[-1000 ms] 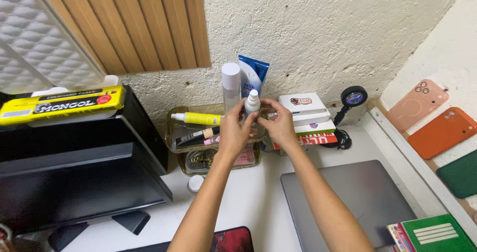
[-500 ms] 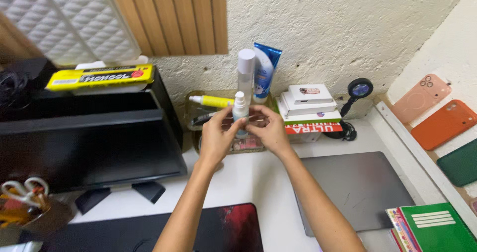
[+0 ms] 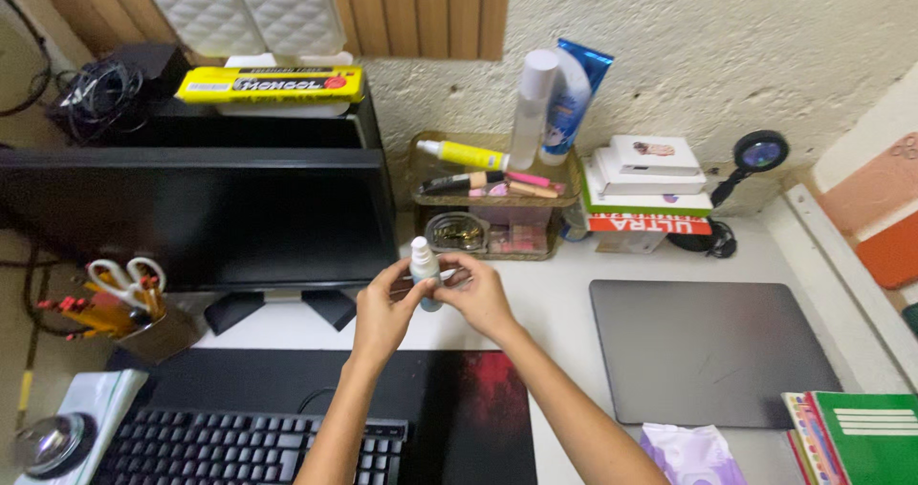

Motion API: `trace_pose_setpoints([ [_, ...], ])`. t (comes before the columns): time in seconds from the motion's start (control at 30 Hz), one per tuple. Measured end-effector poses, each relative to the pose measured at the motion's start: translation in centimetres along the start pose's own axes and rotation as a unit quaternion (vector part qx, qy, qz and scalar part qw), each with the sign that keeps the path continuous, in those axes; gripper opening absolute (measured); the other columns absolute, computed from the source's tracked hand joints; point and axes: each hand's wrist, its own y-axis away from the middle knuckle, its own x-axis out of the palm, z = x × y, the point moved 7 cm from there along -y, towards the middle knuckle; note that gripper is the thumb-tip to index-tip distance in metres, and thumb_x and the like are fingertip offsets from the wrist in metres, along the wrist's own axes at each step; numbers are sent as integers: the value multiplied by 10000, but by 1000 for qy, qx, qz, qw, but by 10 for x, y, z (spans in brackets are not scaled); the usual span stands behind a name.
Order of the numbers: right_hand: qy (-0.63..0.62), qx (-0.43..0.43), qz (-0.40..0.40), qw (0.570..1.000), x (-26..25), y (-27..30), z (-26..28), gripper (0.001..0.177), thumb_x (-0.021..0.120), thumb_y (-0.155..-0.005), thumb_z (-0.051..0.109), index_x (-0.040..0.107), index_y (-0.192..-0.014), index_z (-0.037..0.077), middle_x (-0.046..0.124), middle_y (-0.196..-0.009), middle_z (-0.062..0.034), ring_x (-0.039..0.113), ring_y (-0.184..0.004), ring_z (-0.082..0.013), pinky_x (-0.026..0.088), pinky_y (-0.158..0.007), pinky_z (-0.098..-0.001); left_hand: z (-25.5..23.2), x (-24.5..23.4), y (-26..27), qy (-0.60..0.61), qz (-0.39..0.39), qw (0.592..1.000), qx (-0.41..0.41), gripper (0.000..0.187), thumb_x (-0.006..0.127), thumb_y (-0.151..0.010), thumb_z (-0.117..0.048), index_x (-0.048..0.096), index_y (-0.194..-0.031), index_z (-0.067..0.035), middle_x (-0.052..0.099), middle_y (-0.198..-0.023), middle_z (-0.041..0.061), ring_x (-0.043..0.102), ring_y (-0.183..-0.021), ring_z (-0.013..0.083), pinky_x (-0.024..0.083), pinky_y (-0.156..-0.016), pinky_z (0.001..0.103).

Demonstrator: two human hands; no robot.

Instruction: The person removes various cosmetic items from a clear plastic organizer, including bottles, tubes, and compacts, and places them on the desk. They then open the organizer, remove remaining items such as eyeshadow palettes and a small dish, and arrange them on the desk surface.

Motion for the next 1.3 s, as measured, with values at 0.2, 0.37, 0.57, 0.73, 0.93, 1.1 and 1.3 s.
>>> trace_pose_setpoints([
  [0.2, 79, 70, -10, 994, 53, 16, -30, 458, 797, -821, 153, 683, -1252, 50, 782, -1033, -79, 712, -836, -129, 564, -648, -286, 45, -26, 16, -23, -42, 999, 8, 478, 789, -844, -206, 675, -1270, -24, 774, -1125, 154, 771, -1033, 239, 606, -850, 342],
  [0.37, 38, 126, 67, 989, 89, 26, -78, 525, 651, -895, 56, 562, -1412, 51, 724, -1188, -151, 731, -1018, -230, 591, -820, -319, 91, -34, 21, -71, -61, 995, -18, 479, 758, -860, -228, 661, -1283, -26, 746, -1164, 184, 753, -1047, 294, 585, -883, 379],
  [0.57, -39, 149, 146, 977, 117, 28, -146, 686, 577, -881, -74, 386, -1531, 37, 476, -1535, -192, 555, -1363, -340, 501, -1077, -360, 134, -37, 22, -94, -52, 994, -23, 481, 728, -900, -246, 626, -1325, -44, 717, -1216, 198, 729, -1073, 327, 575, -893, 392],
  [0.73, -84, 176, 161, 968, 129, 32, -172, 759, 539, -862, -118, 329, -1574, 38, 424, -1585, -193, 471, -1444, -357, 446, -1136, -361, 145, -39, 23, -87, -50, 995, -28, 456, 707, -916, -219, 623, -1333, -52, 706, -1229, 207, 712, -1107, 330, 564, -922, 391],
  [0.93, -60, 203, 154, 965, 128, 33, -169, 753, 542, -875, -99, 356, -1582, 80, 489, -1530, -210, 514, -1413, -353, 486, -1097, -371, 151, -40, 19, -64, -35, 996, -44, 467, 715, -906, -206, 621, -1334, -44, 732, -1200, 199, 722, -1130, 316, 555, -953, 389],
  [1.1, -67, 177, 141, 972, 126, 30, -156, 701, 564, -869, -72, 399, -1532, 86, 538, -1488, -164, 580, -1338, -326, 524, -1037, -375, 152, -40, 16, -81, -53, 994, -50, 559, 774, -866, -251, 607, -1351, -30, 718, -1247, 199, 699, -1178, 317, 535, -994, 390],
  [1.3, -2, 171, 127, 977, 98, 28, -131, 655, 574, -873, -36, 443, -1497, 113, 608, -1379, -109, 631, -1216, -249, 540, -977, -366, 97, -51, 20, -96, -122, 988, 8, 748, 813, -831, -285, 511, -1467, -36, 580, -1385, 205, 589, -1245, 330, 486, -1010, 417],
])
